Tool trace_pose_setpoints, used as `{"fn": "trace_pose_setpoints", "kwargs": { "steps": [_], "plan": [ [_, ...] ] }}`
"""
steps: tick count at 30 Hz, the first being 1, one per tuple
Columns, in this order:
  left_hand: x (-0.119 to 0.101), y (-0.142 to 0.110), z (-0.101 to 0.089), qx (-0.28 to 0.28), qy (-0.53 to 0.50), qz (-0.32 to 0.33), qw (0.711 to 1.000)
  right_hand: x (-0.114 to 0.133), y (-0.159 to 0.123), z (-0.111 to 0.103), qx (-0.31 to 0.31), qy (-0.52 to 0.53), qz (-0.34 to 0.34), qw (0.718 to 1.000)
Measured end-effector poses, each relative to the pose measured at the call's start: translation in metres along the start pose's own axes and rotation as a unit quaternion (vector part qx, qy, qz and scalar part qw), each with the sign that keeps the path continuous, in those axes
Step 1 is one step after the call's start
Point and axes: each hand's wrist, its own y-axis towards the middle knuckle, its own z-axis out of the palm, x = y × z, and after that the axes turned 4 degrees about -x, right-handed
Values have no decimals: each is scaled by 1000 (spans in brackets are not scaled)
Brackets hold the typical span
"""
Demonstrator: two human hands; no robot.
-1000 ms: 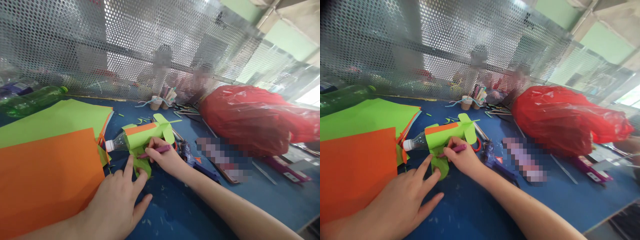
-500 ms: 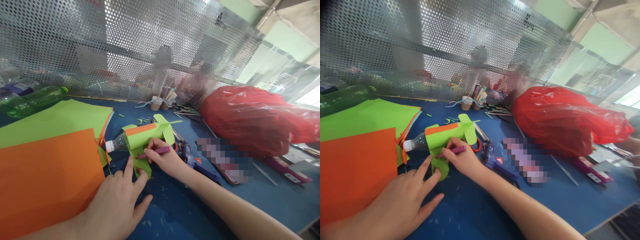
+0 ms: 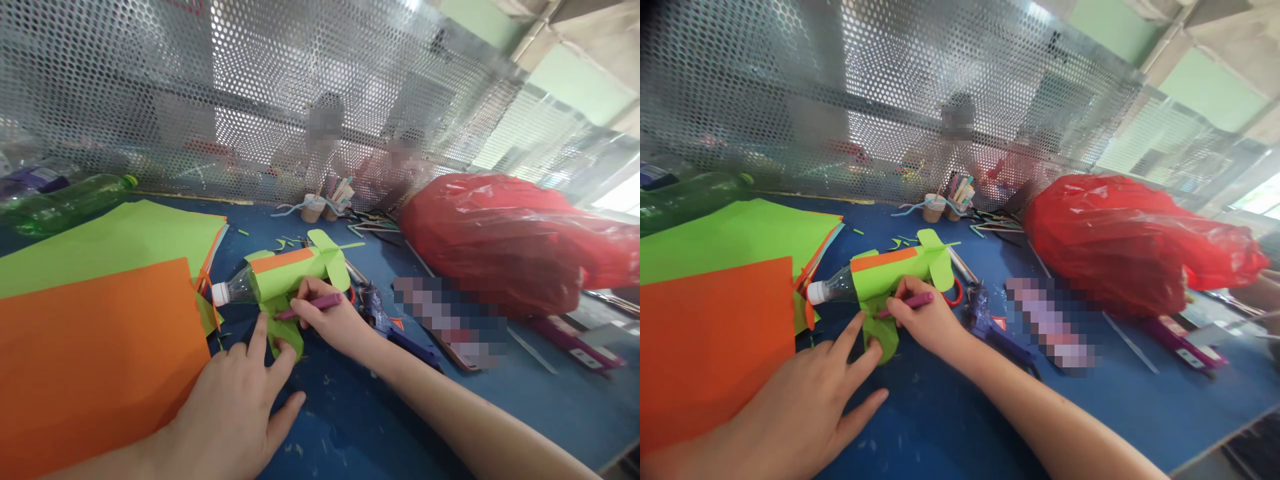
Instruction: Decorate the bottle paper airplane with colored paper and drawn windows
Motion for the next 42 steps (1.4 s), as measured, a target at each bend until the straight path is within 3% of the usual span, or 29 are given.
{"fn": "trace_pose_setpoints", "kwargs": {
  "steps": [9,19,27,42],
  "plan": [
    [-7,-1,-5,-21,24,-23,999,2,-1,0,2,8,4,1000],
    [-4,0,-5,0,17,-17,1000,4,-2,1,9,15,5,1000],
    [-2,0,-3,-6,13,-3,1000,7,-3,-3,-46,-36,9,998],
    [1,0,2,-25,-5,8,1000,3,-3,1,-28,13,30,999]
  ]
}}
